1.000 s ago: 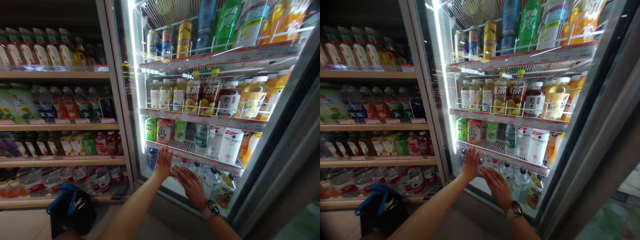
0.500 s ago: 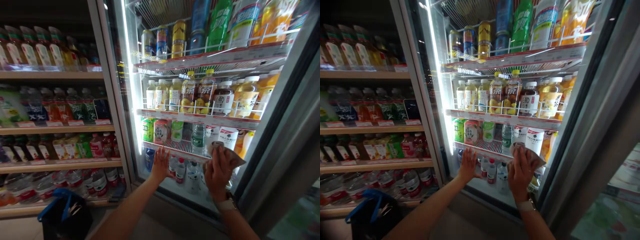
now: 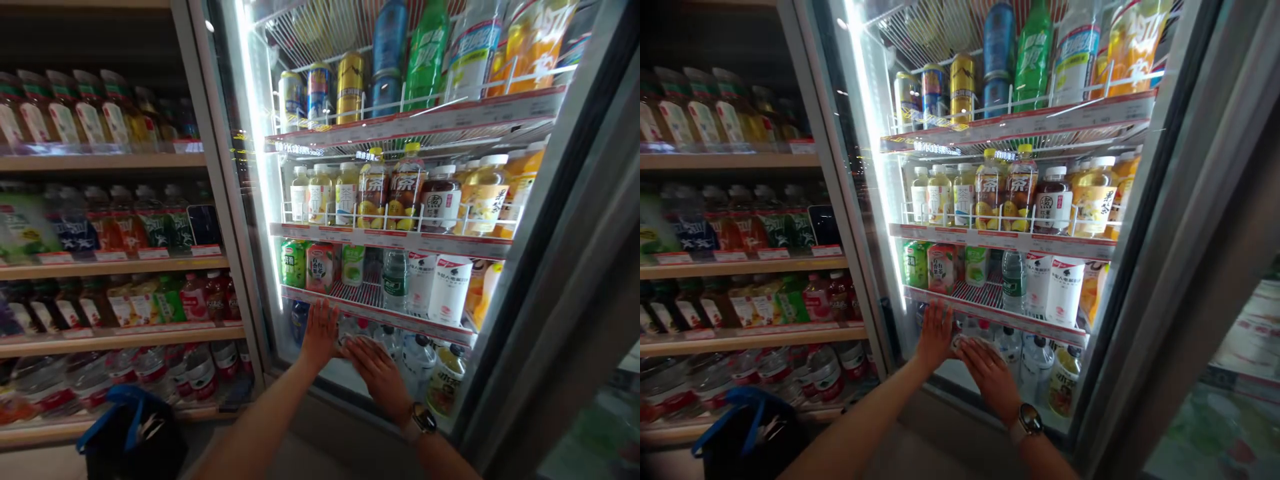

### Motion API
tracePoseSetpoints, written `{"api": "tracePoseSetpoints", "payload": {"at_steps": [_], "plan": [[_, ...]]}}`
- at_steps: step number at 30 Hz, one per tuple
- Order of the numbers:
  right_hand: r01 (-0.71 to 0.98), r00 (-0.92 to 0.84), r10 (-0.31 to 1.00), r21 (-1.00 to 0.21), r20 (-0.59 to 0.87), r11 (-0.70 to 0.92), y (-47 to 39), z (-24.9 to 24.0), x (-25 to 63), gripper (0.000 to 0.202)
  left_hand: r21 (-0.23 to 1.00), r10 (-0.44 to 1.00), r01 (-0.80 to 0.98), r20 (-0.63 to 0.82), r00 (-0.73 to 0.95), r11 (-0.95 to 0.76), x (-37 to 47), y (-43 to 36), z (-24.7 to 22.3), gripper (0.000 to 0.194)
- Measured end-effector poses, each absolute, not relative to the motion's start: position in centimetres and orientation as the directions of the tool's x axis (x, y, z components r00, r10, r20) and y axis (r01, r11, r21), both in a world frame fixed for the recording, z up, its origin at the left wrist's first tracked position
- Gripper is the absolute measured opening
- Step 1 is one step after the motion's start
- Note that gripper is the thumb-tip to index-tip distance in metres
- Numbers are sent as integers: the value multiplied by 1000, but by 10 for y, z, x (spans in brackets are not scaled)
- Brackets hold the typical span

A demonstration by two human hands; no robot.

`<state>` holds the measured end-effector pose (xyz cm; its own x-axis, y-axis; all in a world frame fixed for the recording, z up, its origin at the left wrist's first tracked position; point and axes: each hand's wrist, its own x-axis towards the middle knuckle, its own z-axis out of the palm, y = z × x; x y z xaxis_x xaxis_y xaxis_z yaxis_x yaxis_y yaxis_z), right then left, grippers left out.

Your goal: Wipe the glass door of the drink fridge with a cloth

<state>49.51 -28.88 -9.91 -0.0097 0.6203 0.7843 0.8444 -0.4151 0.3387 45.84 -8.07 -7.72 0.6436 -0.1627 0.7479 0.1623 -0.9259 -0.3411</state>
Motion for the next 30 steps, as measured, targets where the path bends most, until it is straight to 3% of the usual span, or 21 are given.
{"api": "tracePoseSetpoints", "payload": {"at_steps": [4,11,13,16,23,27,30], "plan": [[811,67,490,238,869,-535,-306,-62,499,60,-350,-158,163,728,668,-923,459,-79,-78,126],[714,90,-8,-70,996,-696,-343,-5,514,60,-330,-126,166,706,697,-929,458,-81,-78,124],[704,88,-66,-109,994,-702,-342,-6,516,59,-342,-144,161,713,686,-926,457,-82,-77,128],[712,98,42,-41,994,-701,-329,-22,512,59,-337,-152,147,716,682,-930,457,-82,-76,126],[839,18,567,296,824,-456,-288,-89,493,58,-331,-141,176,742,656,-927,458,-82,-79,115],[854,-39,671,374,741,-363,-282,-109,492,62,-331,-182,164,798,574,-929,458,-81,-80,96],[849,-26,671,370,741,-376,-285,-101,494,61,-342,-202,155,803,561,-927,458,-79,-80,103]]}}
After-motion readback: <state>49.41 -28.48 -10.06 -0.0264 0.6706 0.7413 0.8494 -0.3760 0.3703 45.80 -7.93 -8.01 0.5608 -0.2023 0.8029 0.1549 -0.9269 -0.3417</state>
